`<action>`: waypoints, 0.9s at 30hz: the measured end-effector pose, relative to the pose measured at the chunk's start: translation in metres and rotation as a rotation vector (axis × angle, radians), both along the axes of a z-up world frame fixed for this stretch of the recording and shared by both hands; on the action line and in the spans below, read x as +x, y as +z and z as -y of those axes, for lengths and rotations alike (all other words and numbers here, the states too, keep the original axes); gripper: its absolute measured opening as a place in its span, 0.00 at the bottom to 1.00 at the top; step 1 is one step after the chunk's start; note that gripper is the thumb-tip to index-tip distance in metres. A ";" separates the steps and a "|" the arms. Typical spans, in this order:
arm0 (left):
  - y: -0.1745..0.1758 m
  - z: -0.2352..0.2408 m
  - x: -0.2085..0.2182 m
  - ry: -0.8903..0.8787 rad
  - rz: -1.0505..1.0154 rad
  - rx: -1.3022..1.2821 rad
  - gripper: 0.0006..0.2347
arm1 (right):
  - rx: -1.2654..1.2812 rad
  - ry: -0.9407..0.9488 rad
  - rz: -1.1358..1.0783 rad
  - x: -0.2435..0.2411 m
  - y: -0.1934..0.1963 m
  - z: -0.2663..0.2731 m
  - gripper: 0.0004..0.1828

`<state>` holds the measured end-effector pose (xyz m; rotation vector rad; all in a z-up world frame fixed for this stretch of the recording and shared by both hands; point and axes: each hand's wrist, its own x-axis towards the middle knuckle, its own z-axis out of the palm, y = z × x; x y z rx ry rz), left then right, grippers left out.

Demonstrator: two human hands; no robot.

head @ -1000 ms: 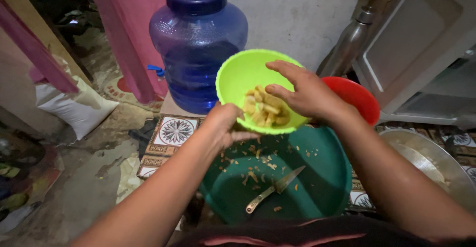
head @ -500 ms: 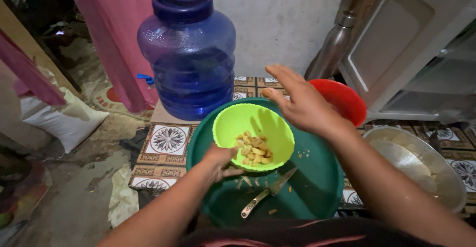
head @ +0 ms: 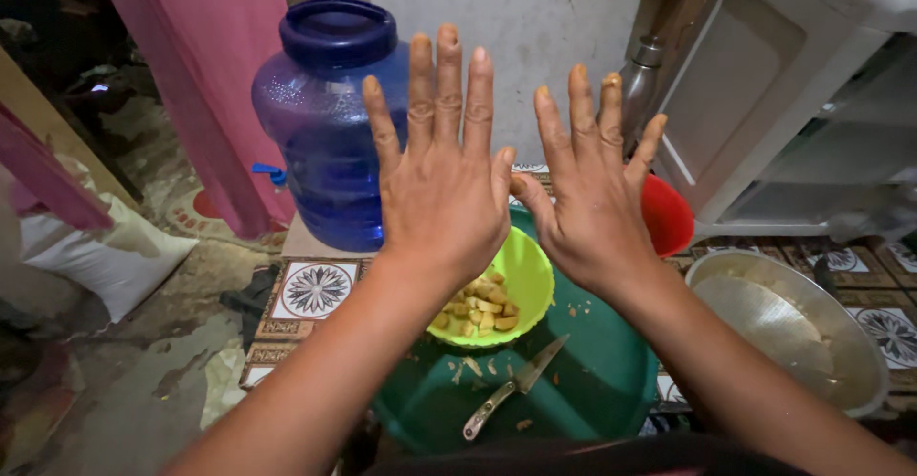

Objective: The person sorts chopped carrots and potatoes from a green tray into separate red and green bowls. The person then carries the red bowl of carrots to the sink, fills it with water, and washes the carrots by hand before draining the water.

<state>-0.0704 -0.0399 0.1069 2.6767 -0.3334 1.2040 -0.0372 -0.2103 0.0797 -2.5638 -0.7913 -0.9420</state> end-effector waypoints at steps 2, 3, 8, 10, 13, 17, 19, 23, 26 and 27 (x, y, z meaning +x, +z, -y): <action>-0.001 0.000 -0.001 -0.010 -0.010 -0.017 0.35 | -0.010 -0.003 -0.005 -0.001 0.000 -0.002 0.40; -0.003 -0.001 0.000 -0.018 -0.016 -0.026 0.35 | -0.012 -0.007 -0.014 -0.002 0.001 -0.002 0.40; -0.011 -0.004 0.003 -0.039 -0.032 -0.065 0.35 | -0.040 -0.015 -0.007 -0.006 0.003 -0.007 0.40; -0.016 -0.007 0.004 -0.059 -0.031 -0.081 0.34 | -0.081 -0.043 0.023 -0.009 0.005 -0.009 0.40; -0.027 -0.013 0.008 -0.094 -0.101 -0.155 0.35 | 0.174 0.198 -0.073 -0.014 0.001 -0.008 0.34; -0.059 -0.036 0.011 -0.050 -0.451 -0.377 0.35 | 0.222 0.122 -0.969 -0.026 -0.035 -0.006 0.13; -0.088 -0.052 0.004 -0.008 -0.612 -0.478 0.35 | -0.178 0.263 -1.195 -0.041 -0.069 -0.004 0.14; -0.156 -0.068 0.002 0.232 -0.911 -0.618 0.41 | -0.221 0.366 -1.163 -0.073 -0.155 -0.014 0.25; -0.208 -0.069 0.003 0.183 -0.894 -0.964 0.33 | -0.218 0.306 -1.102 -0.082 -0.202 -0.017 0.29; -0.223 -0.068 0.009 0.160 -1.024 -1.192 0.29 | -0.251 0.285 -1.084 -0.082 -0.212 -0.014 0.29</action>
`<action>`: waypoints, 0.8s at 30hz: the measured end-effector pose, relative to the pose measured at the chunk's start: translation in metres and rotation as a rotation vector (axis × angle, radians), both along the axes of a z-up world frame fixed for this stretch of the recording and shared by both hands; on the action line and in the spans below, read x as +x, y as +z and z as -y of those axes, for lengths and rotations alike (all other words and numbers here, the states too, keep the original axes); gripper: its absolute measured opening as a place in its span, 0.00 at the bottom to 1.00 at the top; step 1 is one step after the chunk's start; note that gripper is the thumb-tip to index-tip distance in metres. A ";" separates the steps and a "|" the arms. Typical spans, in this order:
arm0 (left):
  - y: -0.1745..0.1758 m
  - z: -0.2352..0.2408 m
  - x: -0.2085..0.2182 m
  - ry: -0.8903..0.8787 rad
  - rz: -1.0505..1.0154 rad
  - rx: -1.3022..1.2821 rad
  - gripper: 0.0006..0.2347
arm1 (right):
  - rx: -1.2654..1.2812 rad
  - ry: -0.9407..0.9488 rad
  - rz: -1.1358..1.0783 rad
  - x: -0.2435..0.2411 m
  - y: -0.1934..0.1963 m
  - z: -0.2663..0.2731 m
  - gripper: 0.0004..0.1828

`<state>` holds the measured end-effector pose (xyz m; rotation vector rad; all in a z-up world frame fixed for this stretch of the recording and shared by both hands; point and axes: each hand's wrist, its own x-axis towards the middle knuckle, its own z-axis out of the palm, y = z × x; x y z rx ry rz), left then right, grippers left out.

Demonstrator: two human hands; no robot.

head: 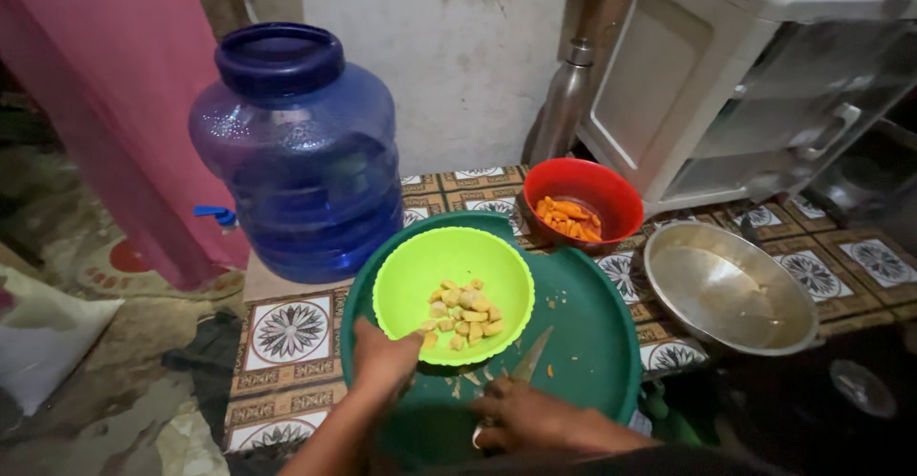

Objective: The person sorts chopped carrots and potatoes from a green tray into separate red and green bowls. The person then carries the red bowl of carrots to the sink, fills it with water, and washes the carrots by hand before draining the water.

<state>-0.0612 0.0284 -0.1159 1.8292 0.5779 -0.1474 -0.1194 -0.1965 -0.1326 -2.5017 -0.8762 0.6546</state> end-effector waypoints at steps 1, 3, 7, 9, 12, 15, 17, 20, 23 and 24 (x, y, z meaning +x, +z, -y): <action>-0.013 0.000 0.006 0.024 -0.116 -0.233 0.24 | 0.022 -0.029 -0.001 -0.001 -0.007 0.005 0.27; -0.033 0.002 0.015 0.028 -0.240 -0.543 0.20 | 0.063 -0.083 -0.005 -0.002 -0.015 0.018 0.23; -0.044 0.007 0.026 0.006 -0.269 -0.702 0.19 | -0.062 -0.268 0.049 0.012 -0.015 0.042 0.26; -0.035 0.010 0.027 0.019 -0.265 -0.706 0.21 | -0.059 -0.300 0.056 0.028 -0.009 0.060 0.28; -0.010 0.013 0.018 0.042 -0.228 -0.697 0.23 | 0.014 -0.589 0.071 0.057 -0.002 0.087 0.28; 0.018 0.016 0.005 0.076 -0.204 -0.656 0.26 | 0.177 -0.969 0.122 0.097 -0.003 0.120 0.36; 0.034 0.022 -0.002 0.111 -0.195 -0.631 0.25 | 0.491 -1.346 -0.261 0.128 -0.010 0.147 0.34; 0.049 0.032 -0.007 0.194 -0.191 -0.682 0.28 | 0.922 -1.515 -0.453 0.182 -0.030 0.184 0.30; 0.055 0.038 -0.008 0.187 -0.166 -0.794 0.27 | 1.179 -1.616 -0.539 0.228 -0.053 0.225 0.27; 0.057 0.038 -0.008 0.197 -0.150 -0.817 0.27 | 1.231 -1.651 -0.539 0.235 -0.060 0.242 0.27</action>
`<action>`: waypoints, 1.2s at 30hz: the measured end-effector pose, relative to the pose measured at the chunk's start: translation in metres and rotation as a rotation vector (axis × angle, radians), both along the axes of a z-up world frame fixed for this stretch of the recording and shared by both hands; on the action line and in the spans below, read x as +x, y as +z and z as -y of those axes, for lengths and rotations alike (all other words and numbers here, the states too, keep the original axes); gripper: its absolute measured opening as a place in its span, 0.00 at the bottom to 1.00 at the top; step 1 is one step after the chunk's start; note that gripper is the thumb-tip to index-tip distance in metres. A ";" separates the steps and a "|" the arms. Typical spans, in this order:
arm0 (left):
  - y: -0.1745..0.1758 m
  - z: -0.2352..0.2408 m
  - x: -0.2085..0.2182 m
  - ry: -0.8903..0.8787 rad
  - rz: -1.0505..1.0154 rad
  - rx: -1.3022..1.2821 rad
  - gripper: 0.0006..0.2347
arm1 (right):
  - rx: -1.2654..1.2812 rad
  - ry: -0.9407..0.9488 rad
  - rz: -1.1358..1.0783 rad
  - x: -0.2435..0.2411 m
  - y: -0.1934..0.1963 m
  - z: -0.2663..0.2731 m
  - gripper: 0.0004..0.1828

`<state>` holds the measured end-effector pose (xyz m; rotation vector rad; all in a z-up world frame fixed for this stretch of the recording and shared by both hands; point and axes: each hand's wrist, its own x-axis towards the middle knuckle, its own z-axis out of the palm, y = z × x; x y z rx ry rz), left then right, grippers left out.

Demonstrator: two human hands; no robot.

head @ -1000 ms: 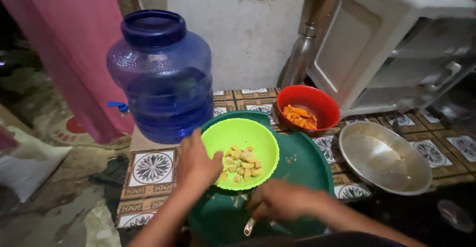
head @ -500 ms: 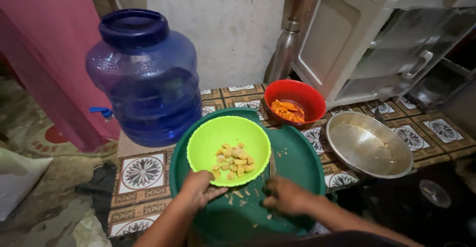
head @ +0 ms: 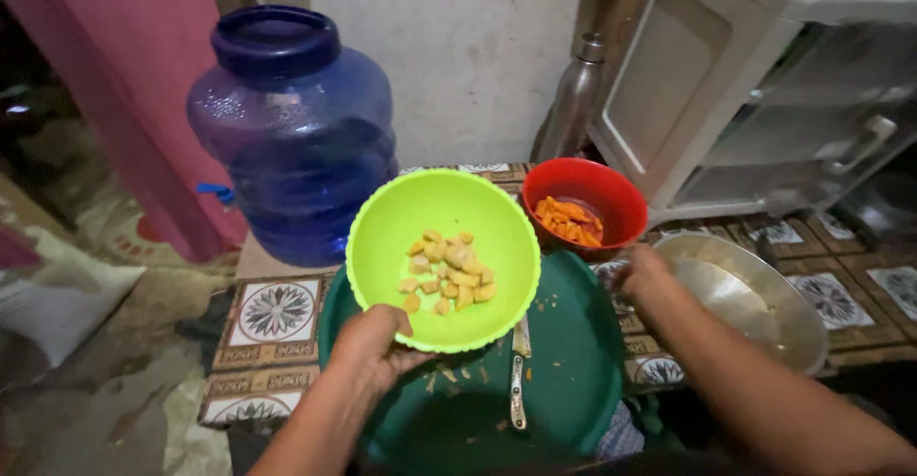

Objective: The person sorts chopped carrots and potatoes from a green tray into separate red and green bowls. The person then carries the red bowl of carrots to the sink, fills it with water, and washes the carrots by hand before draining the water.

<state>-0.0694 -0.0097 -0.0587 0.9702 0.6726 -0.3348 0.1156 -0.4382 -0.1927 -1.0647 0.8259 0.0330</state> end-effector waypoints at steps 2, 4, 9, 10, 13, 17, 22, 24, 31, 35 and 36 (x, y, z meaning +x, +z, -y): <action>0.005 0.002 0.003 0.030 0.022 -0.042 0.26 | 0.037 -0.108 -0.014 0.001 -0.014 0.034 0.25; 0.012 0.003 0.005 0.046 0.059 -0.086 0.27 | 0.058 -0.179 -0.040 -0.003 -0.029 0.053 0.24; 0.031 0.009 0.007 0.093 0.125 -0.117 0.28 | 0.108 -0.347 -0.107 -0.035 -0.057 0.070 0.20; 0.033 0.010 0.006 0.096 0.126 -0.108 0.28 | 0.117 -0.374 -0.117 -0.041 -0.060 0.072 0.19; 0.036 0.012 0.005 0.080 0.139 -0.137 0.28 | 0.142 -0.432 -0.119 -0.056 -0.064 0.071 0.17; 0.035 0.017 0.006 0.035 0.161 -0.159 0.29 | 0.180 -0.495 -0.083 -0.079 -0.064 0.077 0.15; 0.045 0.016 0.008 0.086 0.133 -0.169 0.29 | 0.241 -0.529 0.055 -0.112 -0.049 0.070 0.12; 0.053 0.014 0.008 0.099 0.150 -0.156 0.29 | 0.245 -0.527 0.119 -0.131 -0.038 0.053 0.11; 0.077 0.002 0.013 0.089 0.279 -0.112 0.29 | -0.244 -0.186 0.163 -0.189 0.026 -0.069 0.13; 0.079 -0.007 0.012 0.118 0.306 -0.098 0.28 | -0.429 0.074 0.099 -0.194 0.055 -0.112 0.13; 0.078 -0.010 0.012 0.119 0.295 -0.101 0.28 | -0.429 0.105 0.055 -0.192 0.058 -0.119 0.12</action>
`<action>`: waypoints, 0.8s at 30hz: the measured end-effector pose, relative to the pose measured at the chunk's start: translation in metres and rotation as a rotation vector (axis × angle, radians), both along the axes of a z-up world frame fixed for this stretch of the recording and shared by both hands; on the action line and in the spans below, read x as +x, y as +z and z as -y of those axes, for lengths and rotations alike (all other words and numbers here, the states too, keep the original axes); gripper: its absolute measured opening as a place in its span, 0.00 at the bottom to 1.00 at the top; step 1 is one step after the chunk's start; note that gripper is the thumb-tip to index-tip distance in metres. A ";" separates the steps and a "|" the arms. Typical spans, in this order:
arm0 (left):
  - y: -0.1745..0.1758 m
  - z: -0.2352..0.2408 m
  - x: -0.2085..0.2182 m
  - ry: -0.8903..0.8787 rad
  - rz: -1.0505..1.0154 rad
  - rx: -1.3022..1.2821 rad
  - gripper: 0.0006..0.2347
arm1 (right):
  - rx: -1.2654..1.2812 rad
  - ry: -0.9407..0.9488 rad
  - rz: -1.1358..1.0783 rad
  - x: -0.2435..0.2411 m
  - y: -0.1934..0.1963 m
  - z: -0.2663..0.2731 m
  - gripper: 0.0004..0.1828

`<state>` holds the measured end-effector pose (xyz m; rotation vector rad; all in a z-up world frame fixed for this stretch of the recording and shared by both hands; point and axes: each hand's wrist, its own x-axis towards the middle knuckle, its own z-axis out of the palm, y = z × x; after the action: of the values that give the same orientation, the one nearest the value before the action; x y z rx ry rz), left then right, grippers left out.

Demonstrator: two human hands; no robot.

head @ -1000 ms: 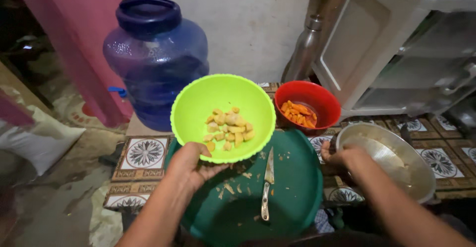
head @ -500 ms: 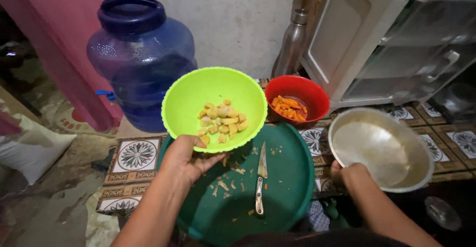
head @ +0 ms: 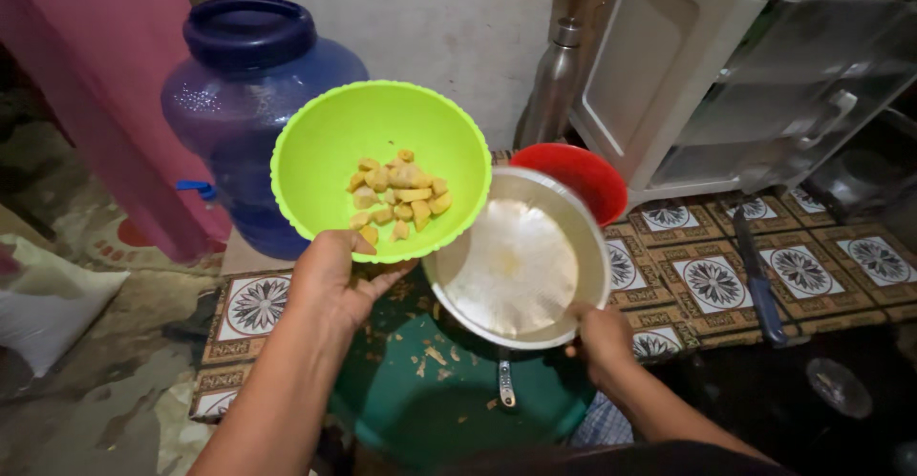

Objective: The person sorts chopped carrots and potatoes from a green tray into separate red and green bowls. The person then carries the red bowl of carrots to the sink, fills it with water, and washes the carrots by hand before draining the water.

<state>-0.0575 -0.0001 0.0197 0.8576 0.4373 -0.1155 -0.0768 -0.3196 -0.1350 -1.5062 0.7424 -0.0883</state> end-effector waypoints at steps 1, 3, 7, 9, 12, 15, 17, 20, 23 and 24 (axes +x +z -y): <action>-0.001 -0.002 0.000 -0.001 -0.011 -0.003 0.29 | -0.004 0.021 -0.049 0.003 0.000 -0.004 0.12; -0.004 -0.006 -0.004 -0.002 -0.026 -0.004 0.29 | -0.013 0.105 -0.070 0.009 -0.005 -0.010 0.11; -0.014 -0.007 -0.006 -0.008 -0.067 -0.017 0.29 | -0.076 0.290 -0.143 0.023 -0.019 -0.012 0.12; -0.020 -0.006 -0.006 -0.004 -0.092 -0.031 0.29 | -0.108 0.355 -0.162 0.026 -0.022 -0.015 0.13; -0.031 -0.004 -0.008 -0.007 -0.121 -0.048 0.29 | -0.080 0.452 -0.201 0.026 -0.021 -0.017 0.16; -0.042 -0.001 -0.008 -0.009 -0.163 -0.058 0.29 | -0.040 0.500 -0.291 0.030 -0.018 -0.013 0.22; -0.049 0.004 -0.009 -0.005 -0.204 -0.062 0.28 | -0.062 0.485 -0.329 0.043 -0.022 -0.005 0.27; -0.058 0.010 -0.011 0.022 -0.246 -0.072 0.28 | -0.003 0.366 -0.274 0.079 -0.037 0.025 0.33; -0.066 0.018 -0.015 0.019 -0.239 -0.116 0.28 | 0.283 0.160 -0.166 0.141 -0.062 0.062 0.31; -0.068 0.020 -0.016 0.024 -0.246 -0.120 0.28 | 0.333 0.095 -0.166 0.166 -0.068 0.075 0.29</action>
<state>-0.0738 -0.0204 -0.0483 0.7224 0.6644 -0.2245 0.0891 -0.3948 -0.2032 -1.2360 0.7740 0.2251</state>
